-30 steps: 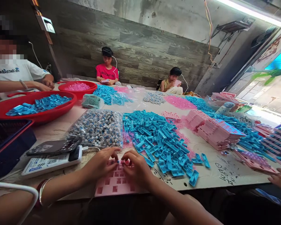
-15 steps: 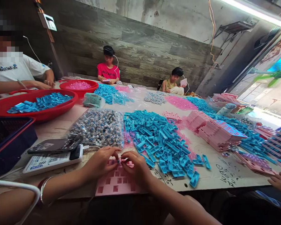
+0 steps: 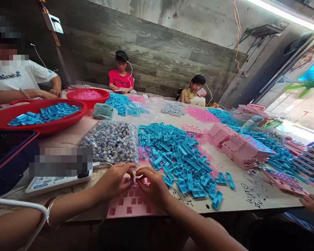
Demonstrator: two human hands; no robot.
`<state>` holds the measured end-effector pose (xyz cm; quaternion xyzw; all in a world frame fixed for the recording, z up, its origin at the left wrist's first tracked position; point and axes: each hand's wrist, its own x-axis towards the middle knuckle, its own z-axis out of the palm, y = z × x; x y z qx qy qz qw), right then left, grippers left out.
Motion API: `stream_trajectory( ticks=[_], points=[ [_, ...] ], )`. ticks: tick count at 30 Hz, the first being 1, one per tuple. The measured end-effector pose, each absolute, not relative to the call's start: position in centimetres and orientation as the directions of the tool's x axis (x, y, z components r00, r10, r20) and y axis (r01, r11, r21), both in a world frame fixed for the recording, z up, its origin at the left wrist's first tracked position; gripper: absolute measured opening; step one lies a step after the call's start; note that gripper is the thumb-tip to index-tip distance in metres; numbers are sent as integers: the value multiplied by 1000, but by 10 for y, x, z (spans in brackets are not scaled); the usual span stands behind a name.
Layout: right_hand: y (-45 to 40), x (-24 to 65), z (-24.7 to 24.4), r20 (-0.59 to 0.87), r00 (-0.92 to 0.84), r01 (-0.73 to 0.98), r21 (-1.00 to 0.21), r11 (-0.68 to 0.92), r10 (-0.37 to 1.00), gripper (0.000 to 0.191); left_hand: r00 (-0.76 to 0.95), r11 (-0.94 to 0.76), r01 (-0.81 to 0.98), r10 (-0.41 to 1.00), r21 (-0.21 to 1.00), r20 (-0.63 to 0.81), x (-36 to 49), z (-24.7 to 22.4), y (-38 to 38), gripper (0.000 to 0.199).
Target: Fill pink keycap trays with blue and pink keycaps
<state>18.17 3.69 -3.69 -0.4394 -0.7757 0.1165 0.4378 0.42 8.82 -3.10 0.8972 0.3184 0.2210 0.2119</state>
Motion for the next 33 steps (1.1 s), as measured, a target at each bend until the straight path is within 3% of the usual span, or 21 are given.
stream_trajectory(
  ticks=[7,20,33],
  points=[
    [39,179,-43,568,-301,542,-559,627,766,18,695,-686,456,673,567,255,0,-25,88,45],
    [44,180,-48,539,-338,524,-574,629,772,12,709,-698,460,661,548,246,-2,-23,91,15],
    [46,184,-44,501,-369,520,-586,621,782,9,721,-683,450,658,575,217,-3,-25,93,11]
  ],
)
